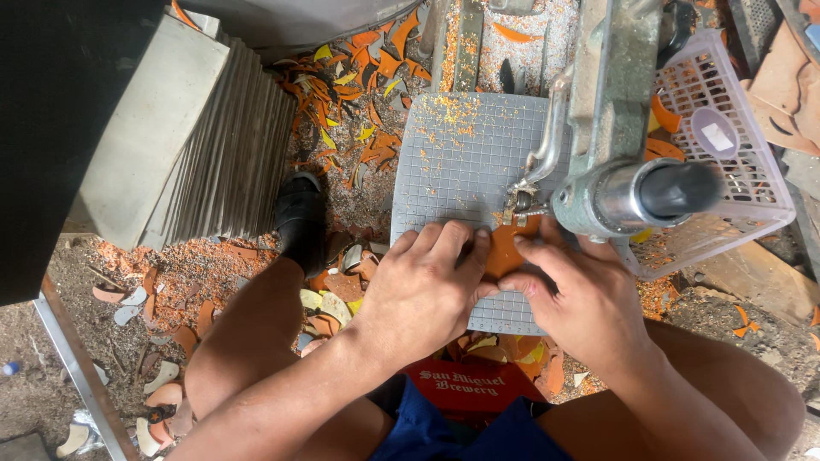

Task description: The person sits on the floor and uses a vertical grinding machine to shape the edges of multiple orange, yellow, and black shoe sole pieces. They feed each piece against the rotating cutter, rotate it to grind different sides, and place finished pieces into a nearby white plastic basket.

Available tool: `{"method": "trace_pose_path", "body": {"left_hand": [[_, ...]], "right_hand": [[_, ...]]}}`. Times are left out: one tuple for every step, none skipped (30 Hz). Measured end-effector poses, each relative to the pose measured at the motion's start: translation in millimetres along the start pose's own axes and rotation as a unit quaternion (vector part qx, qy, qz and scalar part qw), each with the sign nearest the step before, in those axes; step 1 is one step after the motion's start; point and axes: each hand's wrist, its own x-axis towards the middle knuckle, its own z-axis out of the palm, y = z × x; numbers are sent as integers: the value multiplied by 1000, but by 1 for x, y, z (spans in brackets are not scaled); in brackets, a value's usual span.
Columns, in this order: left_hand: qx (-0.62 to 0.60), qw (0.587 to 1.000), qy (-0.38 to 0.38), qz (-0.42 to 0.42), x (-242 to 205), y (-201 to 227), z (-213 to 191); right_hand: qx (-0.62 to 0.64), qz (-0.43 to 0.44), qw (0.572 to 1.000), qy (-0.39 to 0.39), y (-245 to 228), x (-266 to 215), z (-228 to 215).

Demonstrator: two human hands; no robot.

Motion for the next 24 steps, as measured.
{"method": "trace_pose_path", "body": {"left_hand": [[3,1000,-3,-3,0,1,1],[3,1000,3,-4,0,2,2],[2,1000,11,-5,0,3,4],[2,1000,18,-6,0,4,5],[1,1000,16,-9,0,5,6],[-1,1000,14,-11,0,6,7],[-2,1000,11,-14,0,7,9],[-3,1000,15,-15,0,7,10],[-4,1000,17,-15,0,8,12],[-5,1000,20,-16,1,9,13],[-4,1000,19,-18,1,9,15],[-3,1000,17,-21,1,10,16],[-2,1000,16,-23,1,10,17],[-1,999,22,-23,1,11,18],[-1,999,28,-23,2,12,20],[0,999,34,-24,2,13,21],[4,999,34,-25,2,14,22],[8,999,34,-26,2,14,23],[12,999,34,-27,2,15,24],[15,999,39,-26,2,15,25],[18,999,43,-25,3,15,26],[21,998,48,-23,3,16,27],[23,998,47,-24,3,17,28],[24,998,46,-25,4,18,29]], "right_hand": [[5,-2,1000,1,1,1,0],[10,-4,1000,1,3,1,0],[15,-6,1000,2,5,2,0],[28,-4,1000,-2,7,3,-1],[40,-3,999,-6,10,4,-1],[53,-2,999,-11,12,4,0],[55,0,998,-11,13,4,-1],[57,2,998,-12,15,4,-1],[59,4,998,-12,16,4,-1],[63,12,998,-19,17,4,-2],[67,20,997,-27,19,3,-2],[70,28,997,-34,20,4,-3],[71,29,996,-40,21,4,-3],[71,30,996,-45,23,5,-3],[72,31,996,-51,24,6,-4],[72,35,995,-56,25,6,-5],[73,39,995,-61,26,6,-6],[73,43,994,-66,27,6,-6],[64,43,994,-72,28,7,-7],[55,42,995,-78,29,9,-7],[45,41,995,-85,31,11,-7],[42,14,996,-75,33,14,-8],[39,-14,997,-66,36,16,-9],[36,-41,997,-57,38,18,-10]]}}
